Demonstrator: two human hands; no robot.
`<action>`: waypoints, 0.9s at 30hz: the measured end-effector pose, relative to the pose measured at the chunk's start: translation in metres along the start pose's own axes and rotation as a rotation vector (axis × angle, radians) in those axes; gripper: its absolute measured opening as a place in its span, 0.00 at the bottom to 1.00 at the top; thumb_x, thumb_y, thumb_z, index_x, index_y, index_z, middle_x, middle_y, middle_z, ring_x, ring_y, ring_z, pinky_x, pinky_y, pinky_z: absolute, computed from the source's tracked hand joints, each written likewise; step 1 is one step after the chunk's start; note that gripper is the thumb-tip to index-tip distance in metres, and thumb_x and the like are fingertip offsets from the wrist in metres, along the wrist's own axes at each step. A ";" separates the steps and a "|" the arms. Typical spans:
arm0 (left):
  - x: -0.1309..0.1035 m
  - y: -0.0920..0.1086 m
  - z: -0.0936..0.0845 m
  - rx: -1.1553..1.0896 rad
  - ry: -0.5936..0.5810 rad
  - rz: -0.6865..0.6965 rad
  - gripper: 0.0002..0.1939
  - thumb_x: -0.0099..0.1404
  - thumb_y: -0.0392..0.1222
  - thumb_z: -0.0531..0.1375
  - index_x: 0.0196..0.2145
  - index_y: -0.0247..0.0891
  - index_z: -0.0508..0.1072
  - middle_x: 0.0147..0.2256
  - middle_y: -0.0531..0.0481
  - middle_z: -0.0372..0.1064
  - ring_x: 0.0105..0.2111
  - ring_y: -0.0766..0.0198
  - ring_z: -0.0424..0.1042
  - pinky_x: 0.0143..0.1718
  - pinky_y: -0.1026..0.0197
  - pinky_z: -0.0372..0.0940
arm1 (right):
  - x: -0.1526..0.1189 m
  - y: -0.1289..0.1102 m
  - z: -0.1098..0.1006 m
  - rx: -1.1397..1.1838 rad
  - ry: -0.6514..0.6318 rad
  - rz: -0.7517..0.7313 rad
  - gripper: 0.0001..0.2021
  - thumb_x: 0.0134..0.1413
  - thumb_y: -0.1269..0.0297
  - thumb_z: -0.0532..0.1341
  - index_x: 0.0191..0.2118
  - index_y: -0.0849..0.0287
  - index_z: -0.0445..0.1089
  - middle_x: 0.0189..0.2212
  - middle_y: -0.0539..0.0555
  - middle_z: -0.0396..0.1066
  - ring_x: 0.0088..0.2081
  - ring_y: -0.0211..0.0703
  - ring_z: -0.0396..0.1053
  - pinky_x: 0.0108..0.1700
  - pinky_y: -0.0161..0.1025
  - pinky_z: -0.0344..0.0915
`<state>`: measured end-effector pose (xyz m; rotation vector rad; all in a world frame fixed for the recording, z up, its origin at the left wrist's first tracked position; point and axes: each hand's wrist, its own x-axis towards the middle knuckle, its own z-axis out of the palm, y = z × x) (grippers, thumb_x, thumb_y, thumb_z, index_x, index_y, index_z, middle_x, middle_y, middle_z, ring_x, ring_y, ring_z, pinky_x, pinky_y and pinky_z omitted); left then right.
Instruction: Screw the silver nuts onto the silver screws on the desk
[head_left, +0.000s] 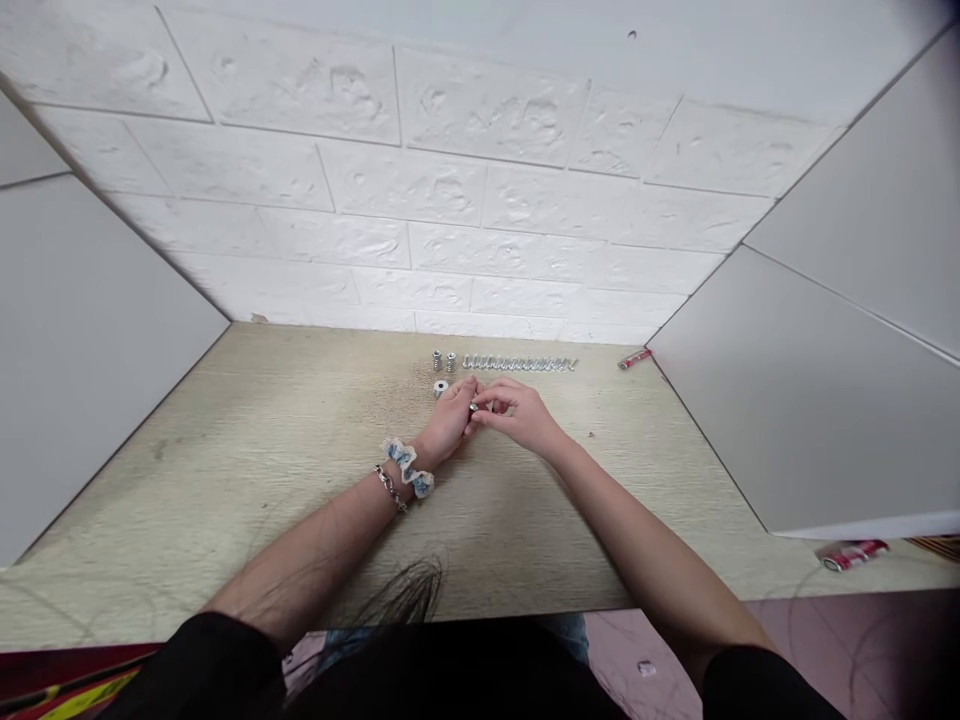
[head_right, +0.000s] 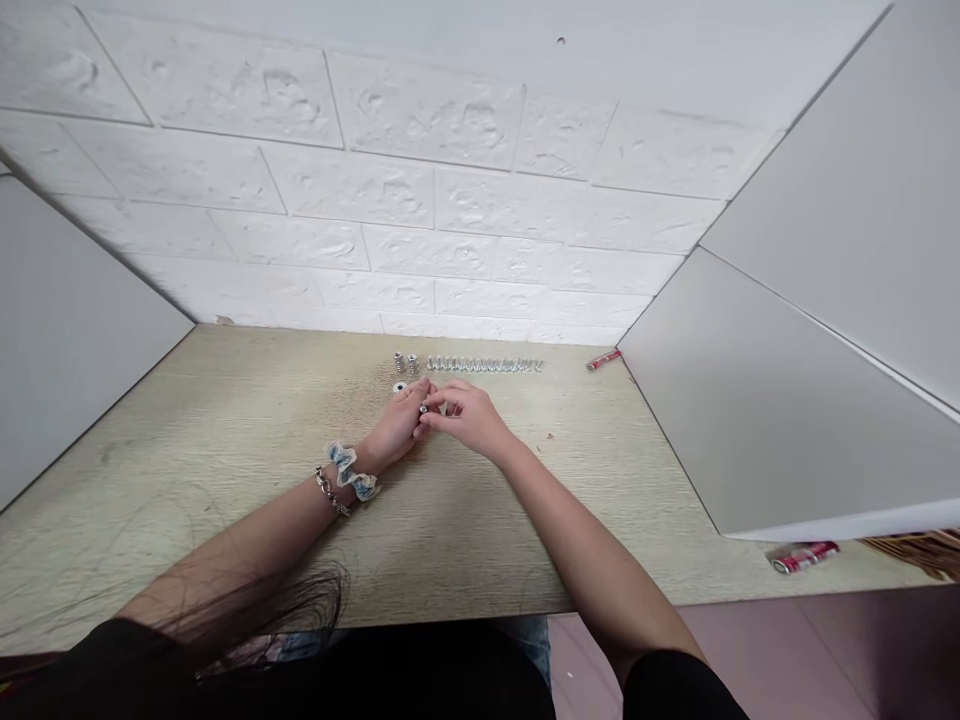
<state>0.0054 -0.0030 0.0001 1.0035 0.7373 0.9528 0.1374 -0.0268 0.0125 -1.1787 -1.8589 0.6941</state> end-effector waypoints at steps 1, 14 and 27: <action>0.001 0.000 0.000 0.021 -0.001 0.008 0.20 0.62 0.56 0.52 0.24 0.36 0.60 0.12 0.60 0.54 0.08 0.77 0.48 0.09 0.71 0.39 | -0.001 0.000 0.001 0.020 0.005 0.011 0.06 0.46 0.64 0.63 0.33 0.56 0.73 0.31 0.50 0.67 0.25 0.33 0.60 0.30 0.35 0.62; -0.013 0.011 0.009 0.251 0.194 0.105 0.30 0.62 0.63 0.42 0.25 0.34 0.67 0.13 0.54 0.60 0.09 0.75 0.51 0.12 0.68 0.44 | 0.015 0.043 -0.074 0.101 0.701 0.227 0.09 0.44 0.60 0.55 0.27 0.60 0.66 0.22 0.47 0.64 0.24 0.33 0.59 0.29 0.33 0.59; -0.013 0.010 0.009 0.188 0.228 0.134 0.29 0.62 0.61 0.43 0.21 0.35 0.66 0.13 0.55 0.55 0.12 0.74 0.52 0.13 0.69 0.46 | -0.009 0.123 -0.107 -0.536 0.588 0.468 0.14 0.50 0.64 0.50 0.37 0.64 0.70 0.34 0.62 0.72 0.36 0.46 0.66 0.42 0.41 0.60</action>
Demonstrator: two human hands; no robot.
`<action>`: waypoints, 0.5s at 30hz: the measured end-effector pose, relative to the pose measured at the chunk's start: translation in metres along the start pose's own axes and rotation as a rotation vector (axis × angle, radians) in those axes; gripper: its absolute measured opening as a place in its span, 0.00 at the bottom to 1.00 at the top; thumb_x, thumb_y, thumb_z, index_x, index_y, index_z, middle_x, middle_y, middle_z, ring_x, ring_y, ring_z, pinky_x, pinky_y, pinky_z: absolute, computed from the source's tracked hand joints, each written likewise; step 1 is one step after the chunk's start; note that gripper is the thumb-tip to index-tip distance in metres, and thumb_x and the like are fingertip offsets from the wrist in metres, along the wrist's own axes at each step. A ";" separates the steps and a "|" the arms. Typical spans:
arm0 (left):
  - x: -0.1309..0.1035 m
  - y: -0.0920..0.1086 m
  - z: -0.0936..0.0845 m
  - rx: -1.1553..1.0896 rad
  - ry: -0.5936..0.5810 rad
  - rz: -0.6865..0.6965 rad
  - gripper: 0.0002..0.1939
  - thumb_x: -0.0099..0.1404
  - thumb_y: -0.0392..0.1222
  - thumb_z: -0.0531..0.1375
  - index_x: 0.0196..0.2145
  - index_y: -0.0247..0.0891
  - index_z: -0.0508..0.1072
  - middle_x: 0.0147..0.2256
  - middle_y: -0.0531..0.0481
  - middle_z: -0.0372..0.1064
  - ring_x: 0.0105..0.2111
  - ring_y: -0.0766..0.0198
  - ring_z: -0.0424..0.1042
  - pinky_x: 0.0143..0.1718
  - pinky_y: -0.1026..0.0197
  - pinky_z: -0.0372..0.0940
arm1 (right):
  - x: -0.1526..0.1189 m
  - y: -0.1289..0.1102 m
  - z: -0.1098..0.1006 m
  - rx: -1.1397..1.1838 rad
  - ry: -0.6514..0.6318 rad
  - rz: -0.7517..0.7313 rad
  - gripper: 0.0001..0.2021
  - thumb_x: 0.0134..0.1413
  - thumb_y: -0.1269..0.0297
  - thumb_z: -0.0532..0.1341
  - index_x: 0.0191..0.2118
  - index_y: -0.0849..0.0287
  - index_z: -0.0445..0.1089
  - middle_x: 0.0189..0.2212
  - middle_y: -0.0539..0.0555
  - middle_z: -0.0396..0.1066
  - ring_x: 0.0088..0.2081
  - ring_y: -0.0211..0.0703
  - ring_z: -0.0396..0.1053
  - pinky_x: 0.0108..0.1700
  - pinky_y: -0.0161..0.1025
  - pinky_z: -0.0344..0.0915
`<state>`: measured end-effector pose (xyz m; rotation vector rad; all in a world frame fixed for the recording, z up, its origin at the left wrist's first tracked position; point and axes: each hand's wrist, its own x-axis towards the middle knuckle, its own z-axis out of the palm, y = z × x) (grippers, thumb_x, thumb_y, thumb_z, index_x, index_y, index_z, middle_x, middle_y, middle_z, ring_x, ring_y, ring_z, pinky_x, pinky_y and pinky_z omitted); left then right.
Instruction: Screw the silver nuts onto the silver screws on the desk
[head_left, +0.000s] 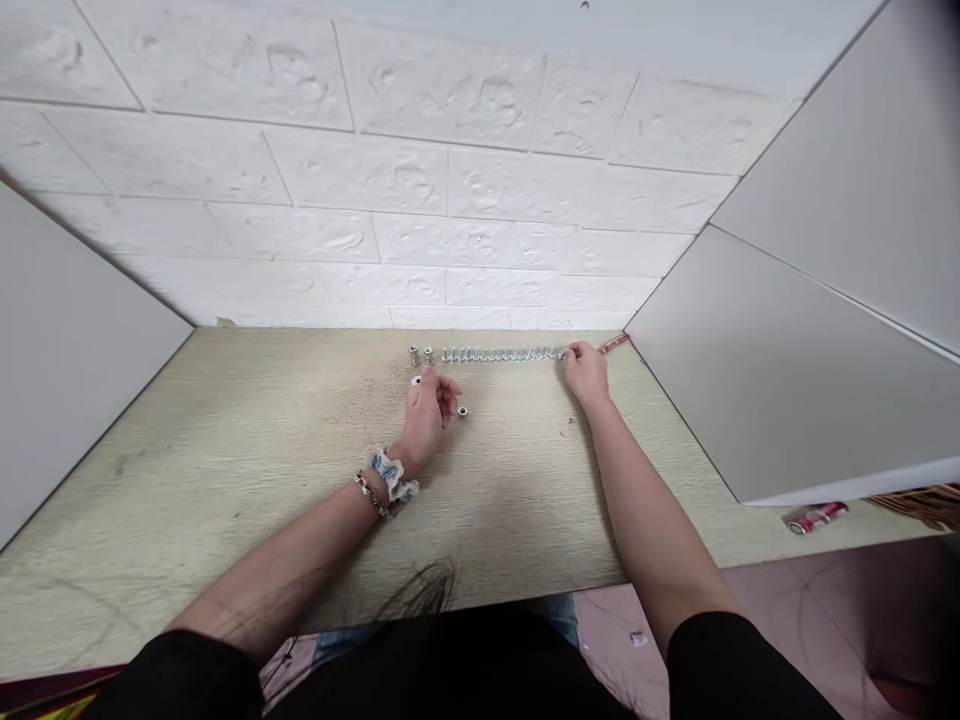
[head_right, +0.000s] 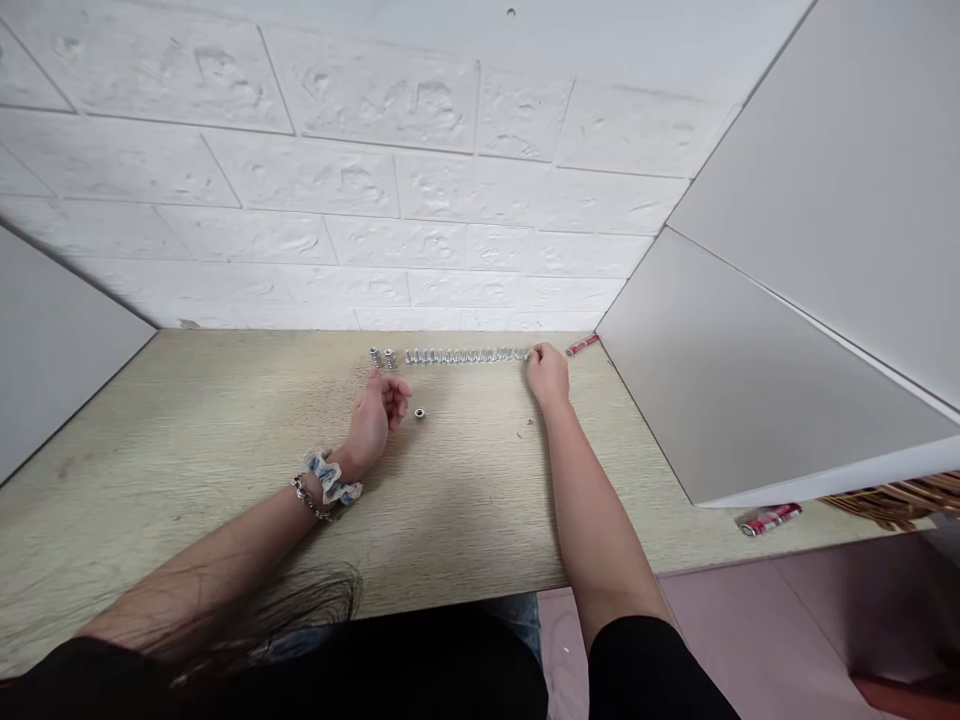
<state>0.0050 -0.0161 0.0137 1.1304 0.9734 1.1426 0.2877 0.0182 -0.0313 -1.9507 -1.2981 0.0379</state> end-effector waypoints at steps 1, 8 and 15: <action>0.000 0.000 0.000 -0.004 0.003 0.000 0.29 0.62 0.61 0.43 0.21 0.35 0.66 0.13 0.55 0.55 0.12 0.74 0.52 0.13 0.69 0.46 | 0.000 0.001 0.001 -0.017 -0.006 0.000 0.15 0.51 0.65 0.50 0.37 0.64 0.70 0.35 0.62 0.72 0.36 0.47 0.66 0.42 0.41 0.60; 0.001 -0.002 0.000 0.015 -0.018 -0.011 0.25 0.62 0.58 0.46 0.21 0.35 0.66 0.14 0.55 0.55 0.12 0.74 0.52 0.13 0.69 0.46 | 0.000 -0.001 0.001 -0.071 -0.025 0.008 0.15 0.52 0.64 0.49 0.38 0.64 0.70 0.36 0.63 0.73 0.38 0.48 0.66 0.43 0.42 0.59; 0.002 -0.004 0.000 0.038 -0.016 -0.015 0.22 0.61 0.54 0.48 0.20 0.35 0.66 0.14 0.56 0.55 0.12 0.75 0.52 0.13 0.69 0.46 | 0.001 -0.002 0.002 -0.044 -0.039 0.036 0.15 0.52 0.63 0.50 0.39 0.63 0.70 0.34 0.61 0.73 0.36 0.47 0.66 0.42 0.41 0.59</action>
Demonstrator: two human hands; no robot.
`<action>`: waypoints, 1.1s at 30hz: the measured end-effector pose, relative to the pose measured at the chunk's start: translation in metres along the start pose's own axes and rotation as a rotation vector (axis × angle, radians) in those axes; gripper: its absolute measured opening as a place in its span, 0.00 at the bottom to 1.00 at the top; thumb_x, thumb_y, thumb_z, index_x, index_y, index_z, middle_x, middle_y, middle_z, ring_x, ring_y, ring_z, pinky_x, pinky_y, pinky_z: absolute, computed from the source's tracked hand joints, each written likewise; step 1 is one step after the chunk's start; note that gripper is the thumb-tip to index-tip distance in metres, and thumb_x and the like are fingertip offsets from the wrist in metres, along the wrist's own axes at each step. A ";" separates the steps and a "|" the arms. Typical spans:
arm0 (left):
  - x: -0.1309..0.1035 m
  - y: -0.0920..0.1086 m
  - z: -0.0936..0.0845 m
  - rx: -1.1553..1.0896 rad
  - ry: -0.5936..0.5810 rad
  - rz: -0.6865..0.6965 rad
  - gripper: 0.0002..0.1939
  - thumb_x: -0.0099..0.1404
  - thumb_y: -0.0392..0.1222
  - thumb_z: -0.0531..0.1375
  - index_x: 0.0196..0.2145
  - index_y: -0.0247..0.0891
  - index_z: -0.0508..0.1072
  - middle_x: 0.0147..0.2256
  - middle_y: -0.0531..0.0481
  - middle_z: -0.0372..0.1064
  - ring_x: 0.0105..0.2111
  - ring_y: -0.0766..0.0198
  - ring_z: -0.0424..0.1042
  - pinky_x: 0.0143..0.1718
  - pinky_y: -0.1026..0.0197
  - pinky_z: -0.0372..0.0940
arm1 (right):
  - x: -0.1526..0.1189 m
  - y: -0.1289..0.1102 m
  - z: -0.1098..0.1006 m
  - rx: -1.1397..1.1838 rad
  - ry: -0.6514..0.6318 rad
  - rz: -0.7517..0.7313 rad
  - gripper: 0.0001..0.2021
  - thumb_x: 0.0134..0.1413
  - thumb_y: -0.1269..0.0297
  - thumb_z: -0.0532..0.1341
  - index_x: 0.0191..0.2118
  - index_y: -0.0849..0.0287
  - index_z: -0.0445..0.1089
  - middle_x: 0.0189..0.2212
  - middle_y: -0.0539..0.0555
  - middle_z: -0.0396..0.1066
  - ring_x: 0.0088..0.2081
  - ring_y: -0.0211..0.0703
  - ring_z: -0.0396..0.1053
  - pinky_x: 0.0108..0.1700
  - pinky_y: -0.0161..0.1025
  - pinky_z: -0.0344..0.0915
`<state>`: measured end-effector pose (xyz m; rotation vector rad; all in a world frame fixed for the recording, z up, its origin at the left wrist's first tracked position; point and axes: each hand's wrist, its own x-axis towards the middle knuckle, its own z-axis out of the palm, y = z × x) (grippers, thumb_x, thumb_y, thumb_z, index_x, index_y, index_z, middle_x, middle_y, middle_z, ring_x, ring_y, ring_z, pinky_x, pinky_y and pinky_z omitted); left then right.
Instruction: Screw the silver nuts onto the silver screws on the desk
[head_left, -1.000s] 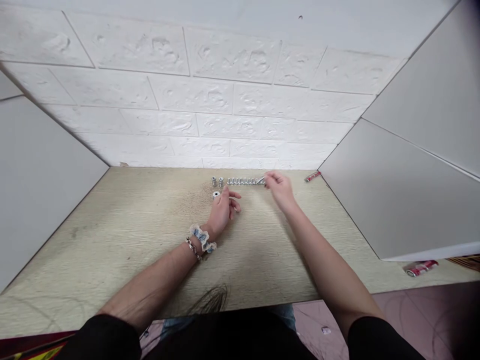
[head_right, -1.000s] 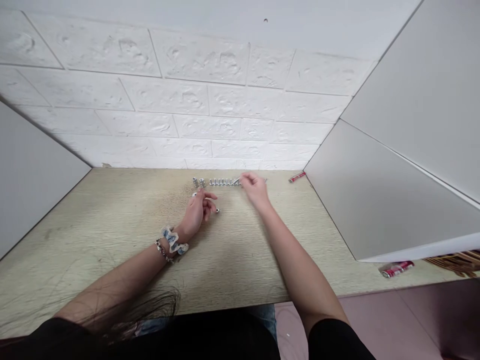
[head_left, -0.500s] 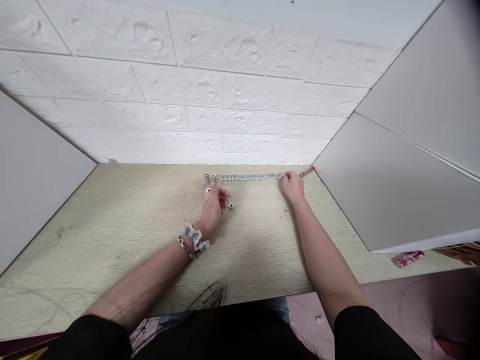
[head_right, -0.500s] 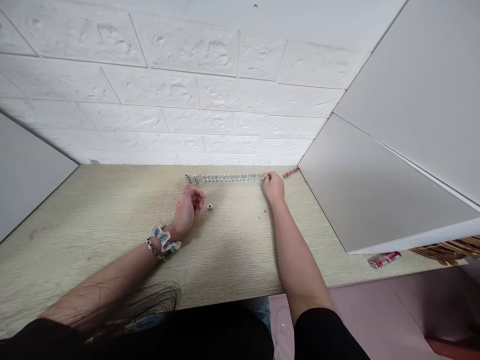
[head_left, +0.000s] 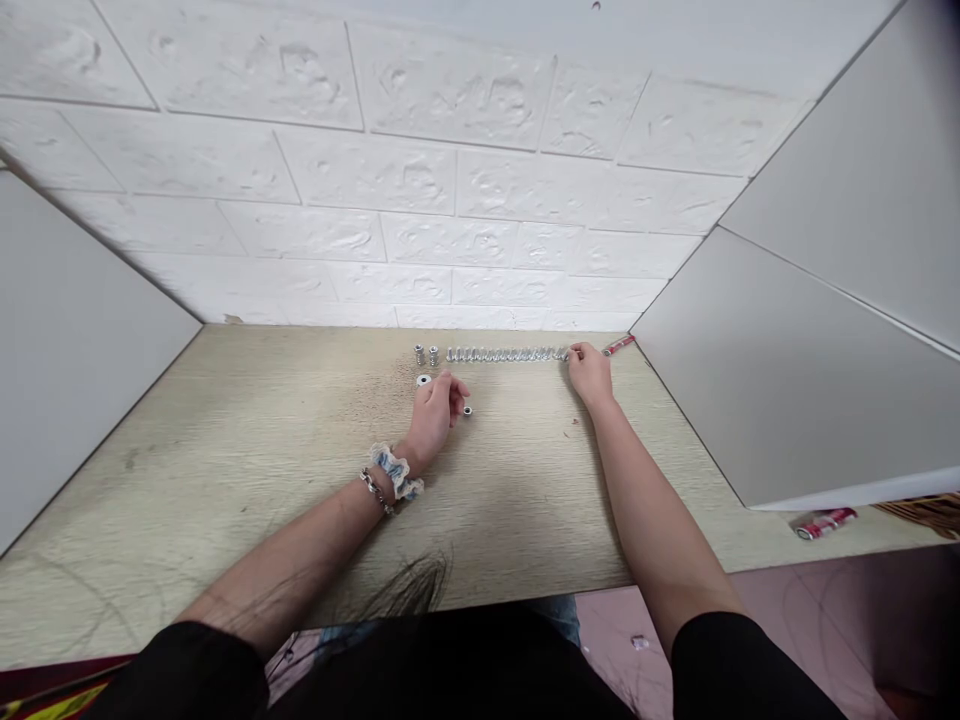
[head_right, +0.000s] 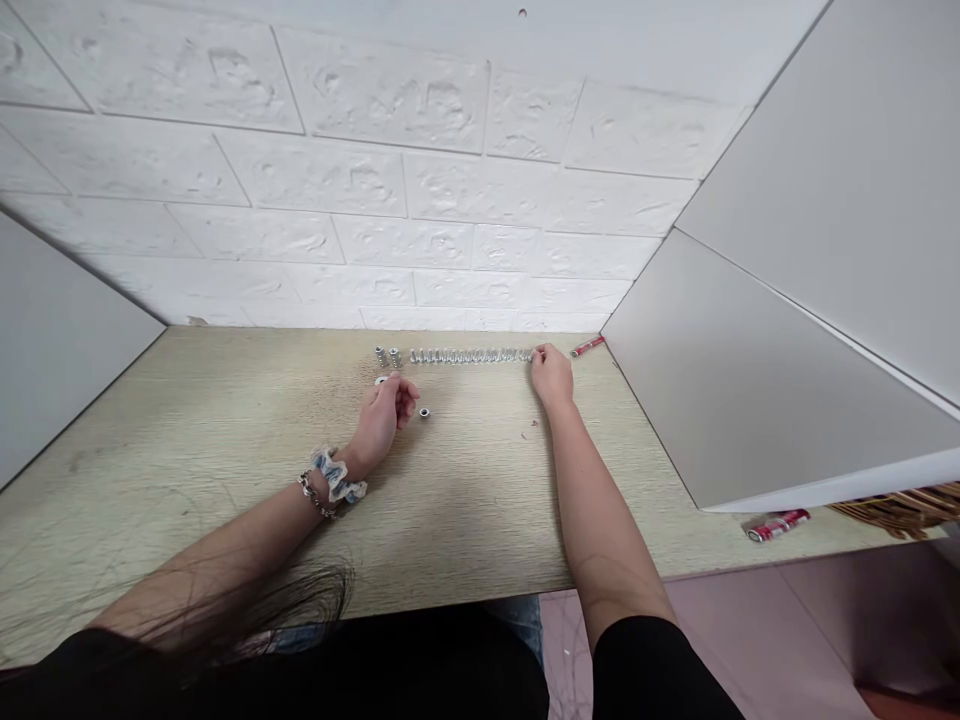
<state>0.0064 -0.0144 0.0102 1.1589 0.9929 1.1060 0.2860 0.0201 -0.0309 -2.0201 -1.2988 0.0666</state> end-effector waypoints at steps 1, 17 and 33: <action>0.000 0.000 0.000 -0.001 0.004 0.000 0.21 0.61 0.53 0.49 0.20 0.35 0.65 0.14 0.56 0.55 0.12 0.75 0.52 0.13 0.69 0.46 | 0.000 0.000 0.000 0.010 0.000 0.008 0.15 0.52 0.63 0.50 0.39 0.63 0.70 0.33 0.61 0.73 0.36 0.47 0.66 0.42 0.41 0.59; 0.001 -0.002 -0.001 0.010 0.014 -0.004 0.23 0.61 0.55 0.48 0.20 0.35 0.65 0.13 0.56 0.55 0.12 0.74 0.52 0.13 0.69 0.47 | -0.023 -0.125 -0.012 0.166 -0.096 -0.479 0.11 0.52 0.64 0.53 0.36 0.59 0.71 0.37 0.57 0.69 0.38 0.45 0.65 0.44 0.42 0.60; 0.002 -0.003 -0.001 0.051 0.001 0.045 0.21 0.63 0.51 0.46 0.20 0.35 0.64 0.12 0.57 0.55 0.11 0.74 0.51 0.14 0.68 0.47 | -0.029 -0.182 0.045 -0.385 -0.401 -0.732 0.09 0.53 0.71 0.56 0.33 0.58 0.74 0.45 0.61 0.67 0.49 0.54 0.59 0.56 0.61 0.43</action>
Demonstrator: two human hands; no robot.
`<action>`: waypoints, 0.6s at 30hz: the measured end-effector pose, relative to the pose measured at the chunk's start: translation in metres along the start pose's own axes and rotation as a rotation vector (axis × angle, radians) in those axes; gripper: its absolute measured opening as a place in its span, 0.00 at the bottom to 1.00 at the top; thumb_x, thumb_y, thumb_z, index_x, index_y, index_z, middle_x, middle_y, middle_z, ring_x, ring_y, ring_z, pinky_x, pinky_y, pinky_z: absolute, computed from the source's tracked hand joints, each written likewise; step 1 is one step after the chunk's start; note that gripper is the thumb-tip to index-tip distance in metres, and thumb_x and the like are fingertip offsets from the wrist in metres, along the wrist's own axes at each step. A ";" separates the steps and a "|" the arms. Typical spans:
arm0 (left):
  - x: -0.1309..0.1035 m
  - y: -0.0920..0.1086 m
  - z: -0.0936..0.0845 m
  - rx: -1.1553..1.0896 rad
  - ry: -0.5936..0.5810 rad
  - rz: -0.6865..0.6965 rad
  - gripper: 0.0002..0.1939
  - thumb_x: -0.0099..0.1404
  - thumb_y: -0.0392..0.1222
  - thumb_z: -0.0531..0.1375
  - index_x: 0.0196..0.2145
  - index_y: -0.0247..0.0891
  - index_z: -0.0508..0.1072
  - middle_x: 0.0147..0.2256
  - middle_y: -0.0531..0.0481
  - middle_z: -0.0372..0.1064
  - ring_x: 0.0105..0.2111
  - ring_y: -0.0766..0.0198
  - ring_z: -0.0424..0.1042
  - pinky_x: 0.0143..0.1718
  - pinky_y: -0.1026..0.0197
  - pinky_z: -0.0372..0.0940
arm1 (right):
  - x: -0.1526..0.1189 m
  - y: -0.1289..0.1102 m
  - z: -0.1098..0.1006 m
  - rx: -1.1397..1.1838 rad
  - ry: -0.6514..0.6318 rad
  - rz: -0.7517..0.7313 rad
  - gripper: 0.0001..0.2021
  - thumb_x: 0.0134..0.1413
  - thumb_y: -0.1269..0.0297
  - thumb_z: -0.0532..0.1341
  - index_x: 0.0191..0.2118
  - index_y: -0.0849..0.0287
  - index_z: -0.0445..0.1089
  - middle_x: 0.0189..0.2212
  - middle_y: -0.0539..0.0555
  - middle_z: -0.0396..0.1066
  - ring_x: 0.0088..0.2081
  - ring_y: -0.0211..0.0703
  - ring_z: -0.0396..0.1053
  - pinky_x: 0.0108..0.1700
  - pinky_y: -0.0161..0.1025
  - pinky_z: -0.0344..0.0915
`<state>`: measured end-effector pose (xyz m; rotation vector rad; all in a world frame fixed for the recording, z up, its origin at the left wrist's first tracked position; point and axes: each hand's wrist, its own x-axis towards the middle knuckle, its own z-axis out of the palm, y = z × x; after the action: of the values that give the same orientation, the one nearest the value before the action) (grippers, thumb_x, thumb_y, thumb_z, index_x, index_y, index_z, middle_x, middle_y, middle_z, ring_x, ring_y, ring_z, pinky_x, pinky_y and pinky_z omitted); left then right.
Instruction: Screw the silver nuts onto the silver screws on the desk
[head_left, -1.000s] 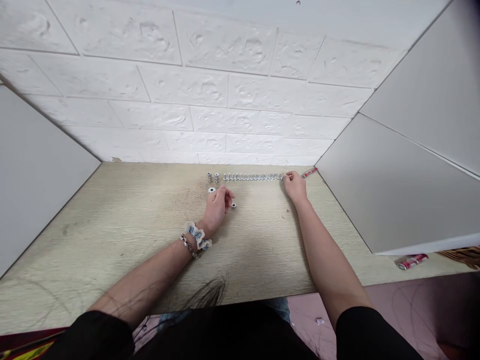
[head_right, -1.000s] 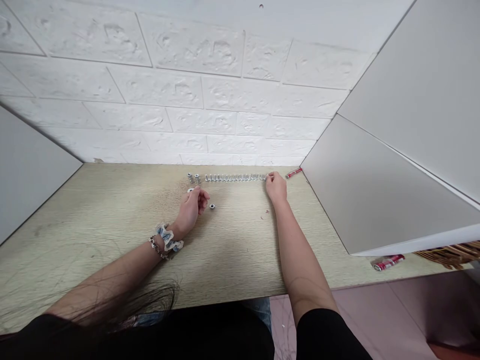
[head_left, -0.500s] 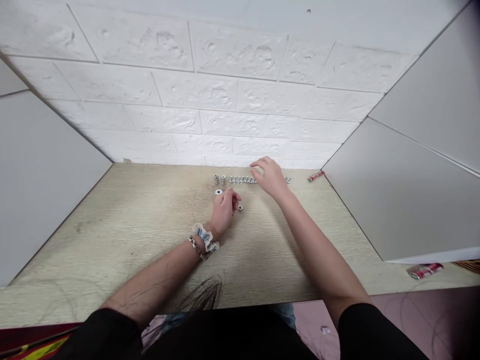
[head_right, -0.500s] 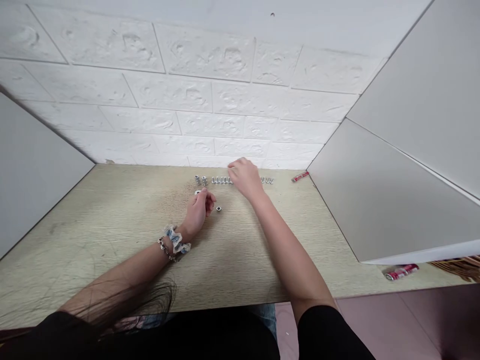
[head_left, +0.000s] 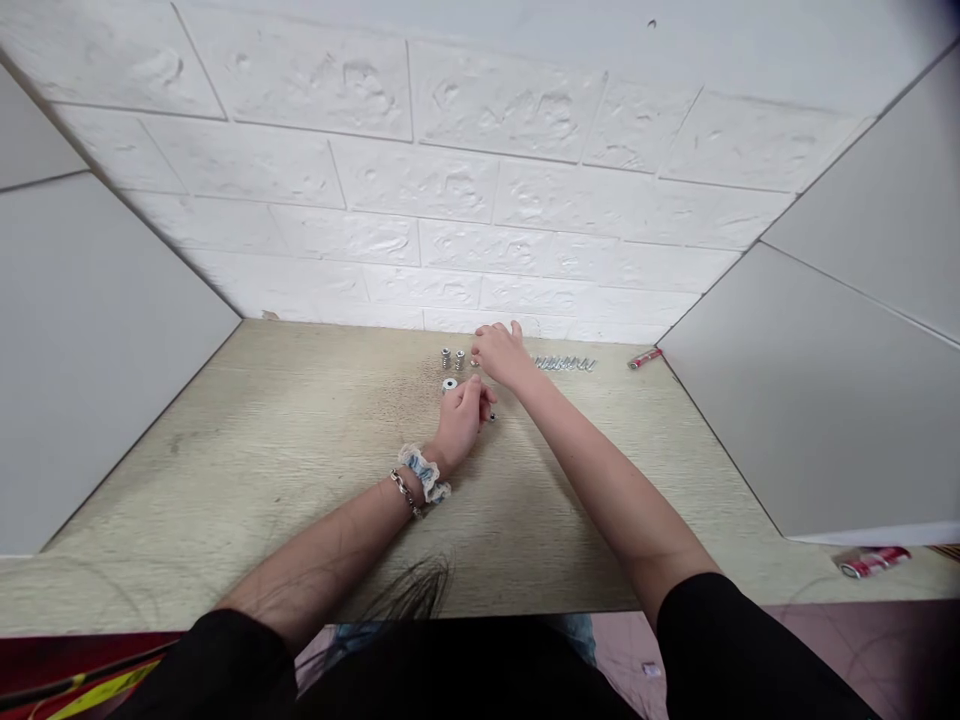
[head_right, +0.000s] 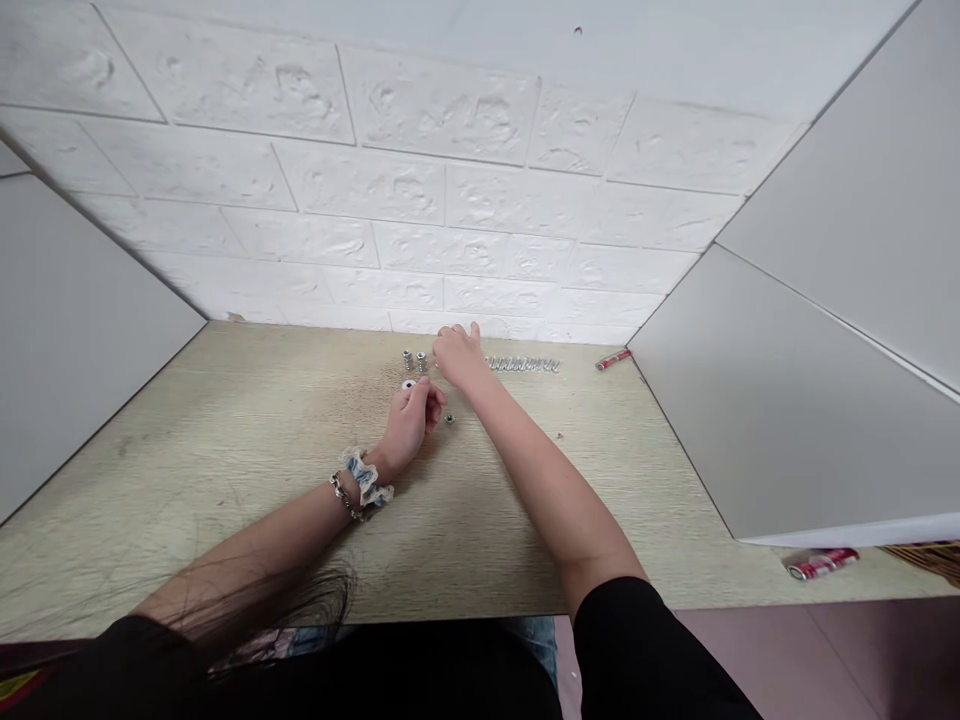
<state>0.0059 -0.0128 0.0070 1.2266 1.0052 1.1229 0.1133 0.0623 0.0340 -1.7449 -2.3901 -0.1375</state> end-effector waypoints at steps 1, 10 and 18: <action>0.000 0.000 0.000 -0.001 0.000 0.001 0.21 0.63 0.51 0.46 0.20 0.35 0.64 0.12 0.57 0.55 0.11 0.74 0.52 0.14 0.68 0.47 | 0.000 0.000 0.000 -0.001 0.003 0.005 0.09 0.53 0.71 0.56 0.35 0.58 0.74 0.46 0.61 0.67 0.50 0.54 0.58 0.56 0.61 0.43; -0.002 0.003 0.001 0.004 -0.035 -0.027 0.20 0.63 0.49 0.47 0.20 0.34 0.65 0.13 0.57 0.56 0.11 0.74 0.53 0.13 0.69 0.48 | -0.001 -0.005 0.005 -0.082 -0.017 0.031 0.11 0.55 0.71 0.52 0.35 0.61 0.73 0.48 0.60 0.67 0.51 0.52 0.58 0.57 0.60 0.45; 0.008 0.004 -0.005 -0.228 -0.037 -0.071 0.15 0.63 0.52 0.49 0.29 0.37 0.60 0.20 0.56 0.64 0.12 0.75 0.56 0.13 0.71 0.47 | -0.036 -0.008 -0.039 0.138 0.219 0.046 0.09 0.56 0.65 0.54 0.35 0.58 0.72 0.53 0.57 0.64 0.53 0.52 0.57 0.56 0.55 0.49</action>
<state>0.0023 -0.0045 0.0102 1.0183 0.8600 1.1222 0.1195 0.0192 0.0658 -1.6302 -2.1503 -0.1451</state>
